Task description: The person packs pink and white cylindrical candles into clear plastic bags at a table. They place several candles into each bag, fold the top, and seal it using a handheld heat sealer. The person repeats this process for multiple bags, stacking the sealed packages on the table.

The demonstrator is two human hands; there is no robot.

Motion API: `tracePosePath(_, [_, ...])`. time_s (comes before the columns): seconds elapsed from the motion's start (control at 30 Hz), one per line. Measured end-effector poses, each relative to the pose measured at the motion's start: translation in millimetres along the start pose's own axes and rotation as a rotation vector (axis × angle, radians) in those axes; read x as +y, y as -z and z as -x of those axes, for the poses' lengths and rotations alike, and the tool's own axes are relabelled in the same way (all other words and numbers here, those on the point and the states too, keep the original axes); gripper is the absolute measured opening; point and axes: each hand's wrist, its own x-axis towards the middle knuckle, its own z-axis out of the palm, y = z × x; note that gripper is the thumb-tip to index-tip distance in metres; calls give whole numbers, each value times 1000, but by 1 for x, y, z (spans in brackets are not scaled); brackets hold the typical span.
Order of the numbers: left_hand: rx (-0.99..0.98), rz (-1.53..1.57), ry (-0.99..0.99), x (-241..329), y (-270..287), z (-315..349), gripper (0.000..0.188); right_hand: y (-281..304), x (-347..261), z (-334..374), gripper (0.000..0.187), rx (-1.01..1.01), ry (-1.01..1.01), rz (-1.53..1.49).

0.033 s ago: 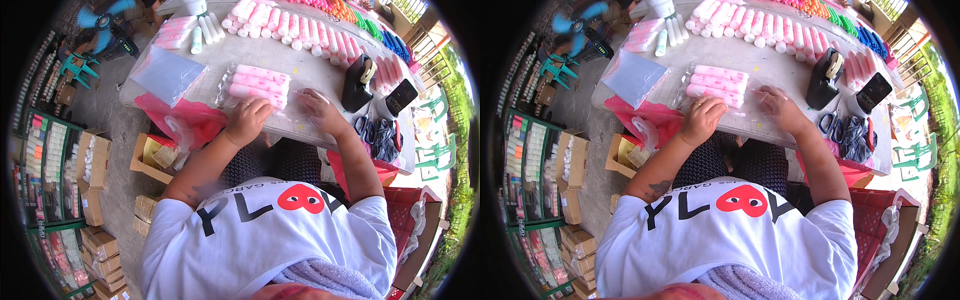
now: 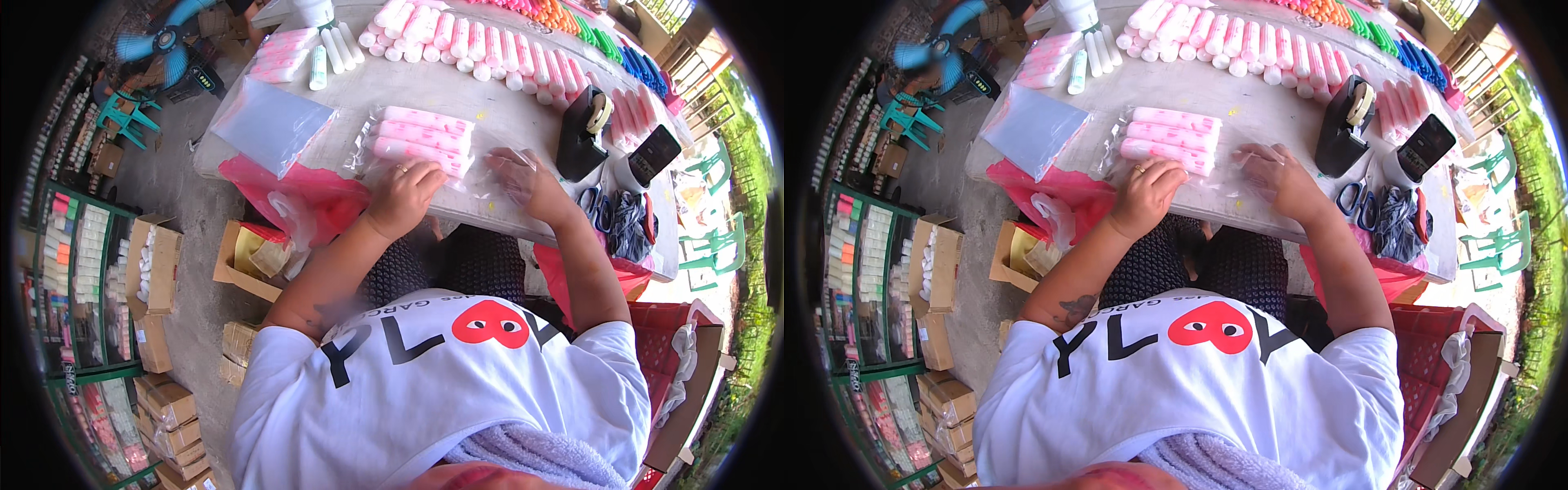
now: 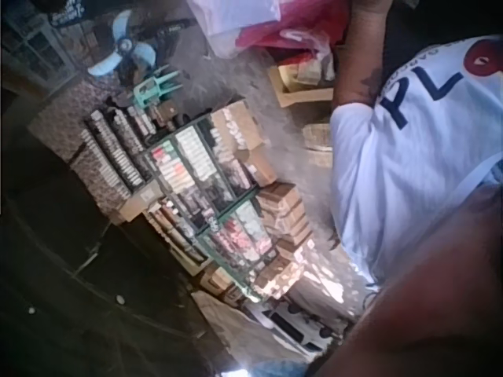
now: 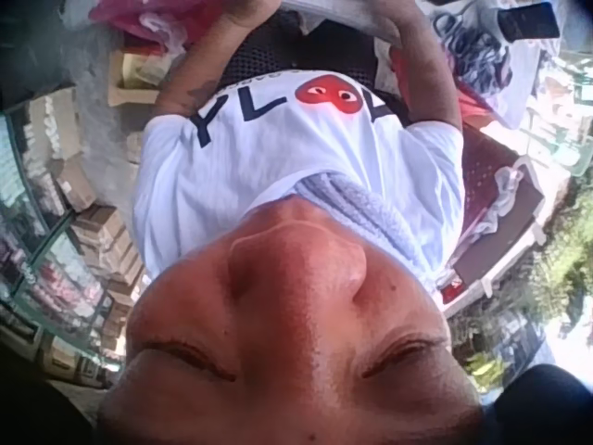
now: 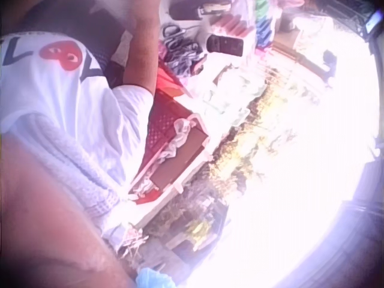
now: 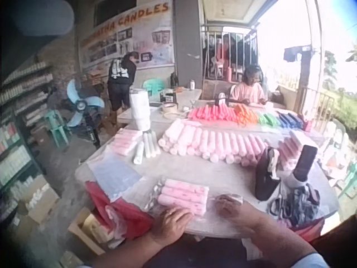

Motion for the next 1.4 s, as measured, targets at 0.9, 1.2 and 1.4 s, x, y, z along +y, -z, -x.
tracePosePath(0.9, [-174, 15, 98, 28, -17, -33, 7, 9, -79, -20, 25, 185, -197, 239])
tracePosePath(1.2, [-52, -142, 22, -20, 33, 4, 14, -23, -51, -20, 9, 138, -196, 285])
tracePosePath(1.4, [-93, -105, 43, -26, 40, 8, 15, -36, -65, -30, 8, 178, -168, 316])
